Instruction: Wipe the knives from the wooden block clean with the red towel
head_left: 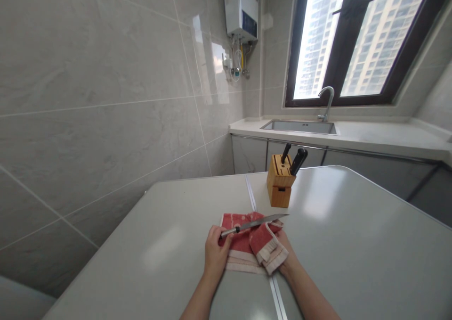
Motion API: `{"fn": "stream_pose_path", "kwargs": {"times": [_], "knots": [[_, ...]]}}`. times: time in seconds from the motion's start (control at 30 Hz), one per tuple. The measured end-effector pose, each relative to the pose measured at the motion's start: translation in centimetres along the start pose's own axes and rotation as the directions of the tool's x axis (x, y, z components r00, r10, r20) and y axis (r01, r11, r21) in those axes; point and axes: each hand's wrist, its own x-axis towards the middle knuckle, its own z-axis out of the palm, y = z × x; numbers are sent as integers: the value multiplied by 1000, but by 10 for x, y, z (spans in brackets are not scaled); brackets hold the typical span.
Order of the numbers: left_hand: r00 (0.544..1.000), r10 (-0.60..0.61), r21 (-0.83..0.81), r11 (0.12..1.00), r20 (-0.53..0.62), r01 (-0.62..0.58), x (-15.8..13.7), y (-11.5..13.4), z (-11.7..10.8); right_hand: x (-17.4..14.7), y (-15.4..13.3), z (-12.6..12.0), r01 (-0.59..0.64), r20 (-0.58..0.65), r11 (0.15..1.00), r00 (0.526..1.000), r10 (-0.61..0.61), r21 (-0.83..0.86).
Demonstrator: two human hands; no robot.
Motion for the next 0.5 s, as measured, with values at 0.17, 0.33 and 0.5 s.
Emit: {"fn": "stream_pose_path", "kwargs": {"times": [0.17, 0.33, 0.5], "knots": [[998, 2, 9, 1000, 61, -3, -1, 4, 0, -11, -5, 9, -50, 29, 999, 998, 50, -3], [998, -2, 15, 1000, 56, 1, -1, 3, 0, -11, -4, 9, -59, 6, 998, 998, 59, 15], [999, -5, 24, 1000, 52, 4, -1, 0, 1, -2, -1, 4, -78, -81, 993, 993, 85, 87]]}}
